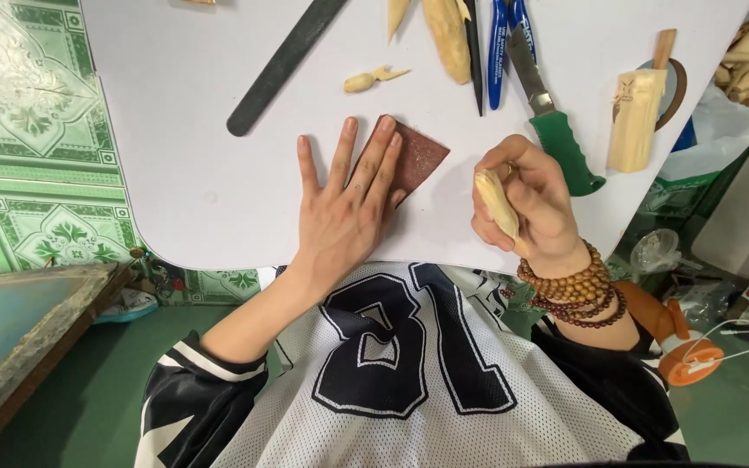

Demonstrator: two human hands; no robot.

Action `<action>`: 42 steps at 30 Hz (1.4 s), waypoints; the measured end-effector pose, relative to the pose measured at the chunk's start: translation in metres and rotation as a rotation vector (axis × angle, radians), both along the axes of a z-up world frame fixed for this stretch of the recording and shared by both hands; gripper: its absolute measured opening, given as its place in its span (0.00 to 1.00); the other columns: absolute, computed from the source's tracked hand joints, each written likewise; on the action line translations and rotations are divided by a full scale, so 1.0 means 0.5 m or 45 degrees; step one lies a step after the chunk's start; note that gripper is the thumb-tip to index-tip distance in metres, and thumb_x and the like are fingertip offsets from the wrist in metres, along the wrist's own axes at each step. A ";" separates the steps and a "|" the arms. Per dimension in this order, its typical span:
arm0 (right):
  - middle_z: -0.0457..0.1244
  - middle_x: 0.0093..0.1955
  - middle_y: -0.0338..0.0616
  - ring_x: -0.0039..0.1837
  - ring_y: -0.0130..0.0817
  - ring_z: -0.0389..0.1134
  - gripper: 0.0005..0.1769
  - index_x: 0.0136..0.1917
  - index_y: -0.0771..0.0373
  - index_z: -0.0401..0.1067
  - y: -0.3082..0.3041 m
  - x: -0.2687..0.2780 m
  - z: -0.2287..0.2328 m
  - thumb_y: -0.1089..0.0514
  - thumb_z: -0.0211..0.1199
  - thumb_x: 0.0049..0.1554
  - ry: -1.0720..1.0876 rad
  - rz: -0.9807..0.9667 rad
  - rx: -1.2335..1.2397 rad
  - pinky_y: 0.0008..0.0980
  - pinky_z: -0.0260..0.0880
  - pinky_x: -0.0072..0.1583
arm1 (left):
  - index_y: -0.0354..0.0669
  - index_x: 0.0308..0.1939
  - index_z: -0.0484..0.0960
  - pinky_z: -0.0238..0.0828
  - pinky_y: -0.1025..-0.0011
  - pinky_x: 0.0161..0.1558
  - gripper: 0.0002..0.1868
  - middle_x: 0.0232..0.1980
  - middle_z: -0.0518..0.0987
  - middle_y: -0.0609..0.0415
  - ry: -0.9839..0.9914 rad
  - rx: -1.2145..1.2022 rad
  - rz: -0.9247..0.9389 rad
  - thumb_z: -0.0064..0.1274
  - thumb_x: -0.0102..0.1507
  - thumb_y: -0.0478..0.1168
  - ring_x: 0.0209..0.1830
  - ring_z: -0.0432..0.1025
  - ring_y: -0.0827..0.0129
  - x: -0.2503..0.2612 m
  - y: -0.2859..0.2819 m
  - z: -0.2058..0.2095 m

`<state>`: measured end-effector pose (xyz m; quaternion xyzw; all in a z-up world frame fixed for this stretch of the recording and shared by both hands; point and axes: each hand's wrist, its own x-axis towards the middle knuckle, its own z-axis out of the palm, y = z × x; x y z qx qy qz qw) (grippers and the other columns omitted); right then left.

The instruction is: Hand-sanding a small carved wooden piece using a piece of sandpaper on a small workspace.

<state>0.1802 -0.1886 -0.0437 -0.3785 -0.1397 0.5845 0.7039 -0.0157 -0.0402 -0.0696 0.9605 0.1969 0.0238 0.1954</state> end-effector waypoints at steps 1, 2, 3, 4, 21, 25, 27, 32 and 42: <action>0.60 0.31 0.53 0.20 0.27 0.61 0.21 0.62 0.74 0.60 0.002 -0.002 -0.004 0.55 0.57 0.65 0.039 0.008 0.037 0.25 0.63 0.24 | 0.47 0.81 0.57 0.20 0.28 0.72 0.32 0.84 0.50 0.55 0.004 -0.002 0.000 0.41 0.75 0.53 0.83 0.39 0.49 -0.001 0.000 0.000; 0.61 0.31 0.53 0.20 0.26 0.60 0.20 0.62 0.74 0.60 0.004 -0.004 -0.007 0.55 0.56 0.65 0.079 0.016 0.072 0.25 0.62 0.24 | 0.47 0.81 0.56 0.20 0.28 0.72 0.32 0.84 0.50 0.55 0.008 -0.007 0.002 0.41 0.75 0.53 0.83 0.39 0.49 -0.002 0.000 0.000; 0.61 0.31 0.53 0.20 0.26 0.60 0.20 0.62 0.74 0.60 0.000 -0.006 -0.013 0.55 0.56 0.65 0.083 0.017 0.070 0.25 0.62 0.24 | 0.47 0.81 0.56 0.20 0.28 0.72 0.32 0.84 0.50 0.55 0.012 -0.010 0.003 0.41 0.75 0.53 0.83 0.39 0.49 -0.002 -0.001 0.001; 0.61 0.32 0.53 0.21 0.27 0.61 0.20 0.62 0.74 0.59 -0.002 -0.005 -0.018 0.55 0.55 0.66 0.120 0.027 0.090 0.25 0.62 0.24 | 0.47 0.81 0.56 0.20 0.28 0.72 0.32 0.84 0.50 0.55 0.016 -0.019 0.004 0.41 0.75 0.53 0.83 0.38 0.50 -0.002 -0.001 0.001; 0.66 0.46 0.63 0.32 0.40 0.73 0.18 0.62 0.82 0.65 0.019 -0.016 -0.019 0.70 0.58 0.60 -0.530 0.056 -0.174 0.29 0.73 0.28 | 0.47 0.81 0.55 0.21 0.28 0.72 0.31 0.84 0.49 0.55 0.036 -0.041 0.000 0.39 0.76 0.53 0.83 0.38 0.49 -0.001 0.006 0.007; 0.66 0.47 0.62 0.38 0.41 0.73 0.16 0.59 0.84 0.67 0.038 -0.019 0.002 0.74 0.63 0.59 -0.943 0.042 -0.158 0.32 0.74 0.34 | 0.47 0.81 0.56 0.21 0.28 0.72 0.32 0.84 0.49 0.55 0.041 -0.042 -0.006 0.41 0.76 0.53 0.83 0.38 0.49 -0.002 0.007 0.008; 0.65 0.44 0.59 0.37 0.40 0.72 0.13 0.56 0.84 0.70 0.047 -0.027 0.013 0.73 0.65 0.60 -1.187 0.022 -0.135 0.32 0.72 0.34 | 0.47 0.81 0.56 0.21 0.28 0.72 0.32 0.84 0.49 0.55 0.043 -0.045 -0.009 0.41 0.76 0.53 0.83 0.38 0.49 -0.002 0.006 0.008; 0.66 0.36 0.51 0.34 0.31 0.64 0.13 0.59 0.77 0.73 0.058 -0.039 0.024 0.70 0.67 0.62 -1.547 -0.019 -0.230 0.30 0.65 0.37 | 0.47 0.81 0.55 0.22 0.27 0.72 0.32 0.84 0.49 0.55 0.043 -0.046 -0.010 0.41 0.76 0.53 0.83 0.39 0.49 -0.002 0.008 0.009; 0.65 0.55 0.55 0.53 0.52 0.70 0.20 0.74 0.71 0.68 0.073 -0.042 0.032 0.63 0.47 0.73 -1.917 0.154 -0.301 0.43 0.70 0.48 | 0.46 0.80 0.57 0.22 0.28 0.72 0.31 0.84 0.51 0.54 0.007 -0.016 -0.003 0.42 0.76 0.53 0.83 0.40 0.49 -0.002 0.008 0.005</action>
